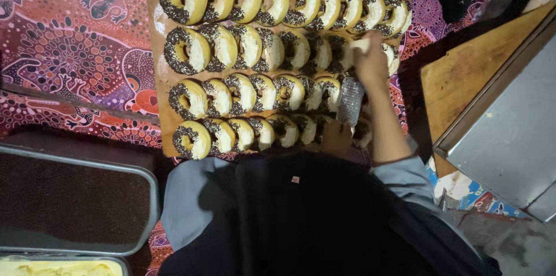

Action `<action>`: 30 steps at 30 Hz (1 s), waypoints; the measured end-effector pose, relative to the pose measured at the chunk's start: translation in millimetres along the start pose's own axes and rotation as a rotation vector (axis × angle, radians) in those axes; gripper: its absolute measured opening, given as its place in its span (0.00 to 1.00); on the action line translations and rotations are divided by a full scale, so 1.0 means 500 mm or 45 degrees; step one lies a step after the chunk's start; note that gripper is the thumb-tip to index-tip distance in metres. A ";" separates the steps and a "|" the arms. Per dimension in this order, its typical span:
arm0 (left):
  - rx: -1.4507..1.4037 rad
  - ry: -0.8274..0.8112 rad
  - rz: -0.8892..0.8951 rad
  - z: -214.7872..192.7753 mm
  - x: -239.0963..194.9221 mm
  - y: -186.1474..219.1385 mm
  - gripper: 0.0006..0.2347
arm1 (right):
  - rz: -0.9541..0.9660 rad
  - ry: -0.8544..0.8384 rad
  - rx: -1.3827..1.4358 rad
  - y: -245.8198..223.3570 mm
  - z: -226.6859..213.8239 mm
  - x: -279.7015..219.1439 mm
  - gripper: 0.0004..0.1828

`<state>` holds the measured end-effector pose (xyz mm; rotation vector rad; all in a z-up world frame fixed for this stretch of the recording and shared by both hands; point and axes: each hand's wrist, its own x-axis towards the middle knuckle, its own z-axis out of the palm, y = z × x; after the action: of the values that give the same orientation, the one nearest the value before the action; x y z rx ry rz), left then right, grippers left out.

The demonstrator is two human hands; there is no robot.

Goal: The person sits on the floor and decorates donuts by dipping them into a white cream and then into a dark crumb topping. They place the finished donuts on a wooden board. Later, they use a grater to sprinkle white shavings over the arranged donuts.

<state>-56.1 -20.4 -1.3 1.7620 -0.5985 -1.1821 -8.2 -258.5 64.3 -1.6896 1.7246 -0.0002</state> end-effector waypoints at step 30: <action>0.116 -0.095 0.222 0.080 0.109 0.022 0.12 | -0.042 0.392 0.498 0.221 -0.112 -0.065 0.20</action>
<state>-68.2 -84.5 -22.5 1.7091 -0.8447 -1.1181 -134.9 -240.2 70.0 -1.4781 1.7717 -0.6022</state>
